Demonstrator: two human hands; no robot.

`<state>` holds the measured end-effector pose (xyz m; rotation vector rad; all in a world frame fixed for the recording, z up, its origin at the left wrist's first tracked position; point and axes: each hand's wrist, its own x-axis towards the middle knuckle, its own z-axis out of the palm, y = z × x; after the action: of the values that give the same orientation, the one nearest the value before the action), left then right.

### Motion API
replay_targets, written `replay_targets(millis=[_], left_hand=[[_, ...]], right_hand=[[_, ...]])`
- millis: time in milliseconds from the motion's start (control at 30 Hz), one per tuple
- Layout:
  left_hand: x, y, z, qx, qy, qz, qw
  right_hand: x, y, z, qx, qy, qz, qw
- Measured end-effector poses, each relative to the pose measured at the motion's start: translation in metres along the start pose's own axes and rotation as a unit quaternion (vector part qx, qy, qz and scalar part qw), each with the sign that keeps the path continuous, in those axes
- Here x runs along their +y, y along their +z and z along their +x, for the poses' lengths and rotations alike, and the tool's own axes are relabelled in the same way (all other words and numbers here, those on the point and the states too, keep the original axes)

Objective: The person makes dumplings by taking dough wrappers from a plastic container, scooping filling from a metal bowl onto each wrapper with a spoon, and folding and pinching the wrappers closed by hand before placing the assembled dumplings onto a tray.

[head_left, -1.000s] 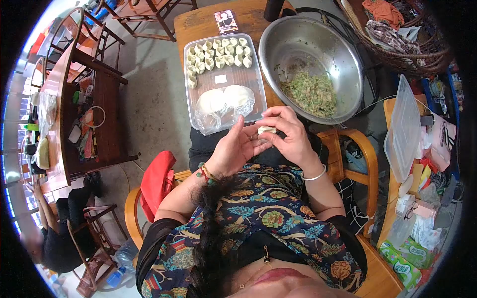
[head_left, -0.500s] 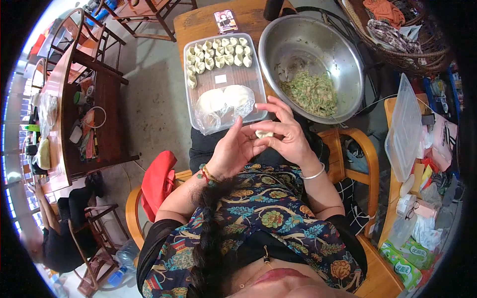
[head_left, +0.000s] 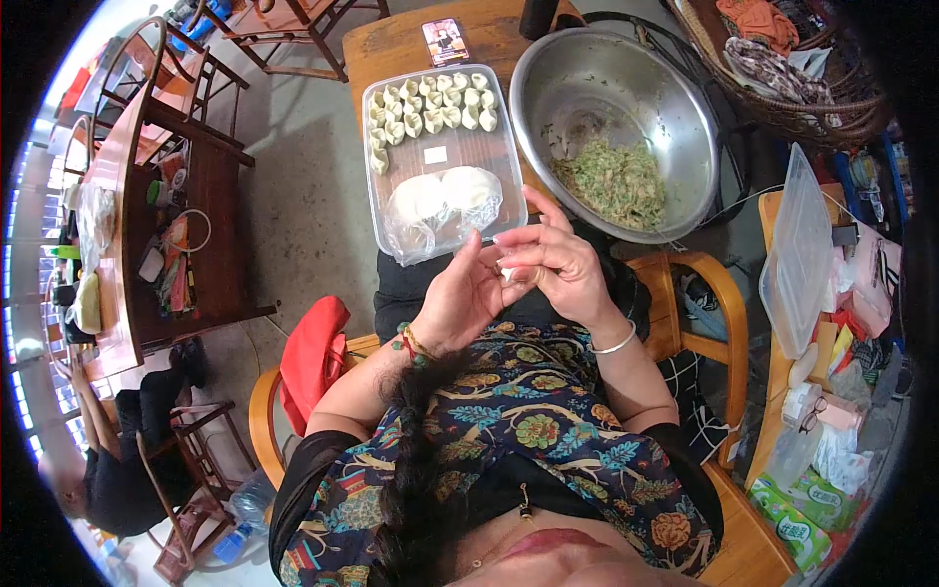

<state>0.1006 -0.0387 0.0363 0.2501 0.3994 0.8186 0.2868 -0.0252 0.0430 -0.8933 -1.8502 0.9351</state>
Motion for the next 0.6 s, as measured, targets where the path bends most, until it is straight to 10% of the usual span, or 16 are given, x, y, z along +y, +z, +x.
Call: replay_targets(millis=[600], left_hand=[[0.007, 0.001, -0.002, -0.045, 0.015, 0.007, 0.999]], right_hand=[[-0.012, 0.003, -0.004, 0.034, 0.099, 0.096, 0.990]])
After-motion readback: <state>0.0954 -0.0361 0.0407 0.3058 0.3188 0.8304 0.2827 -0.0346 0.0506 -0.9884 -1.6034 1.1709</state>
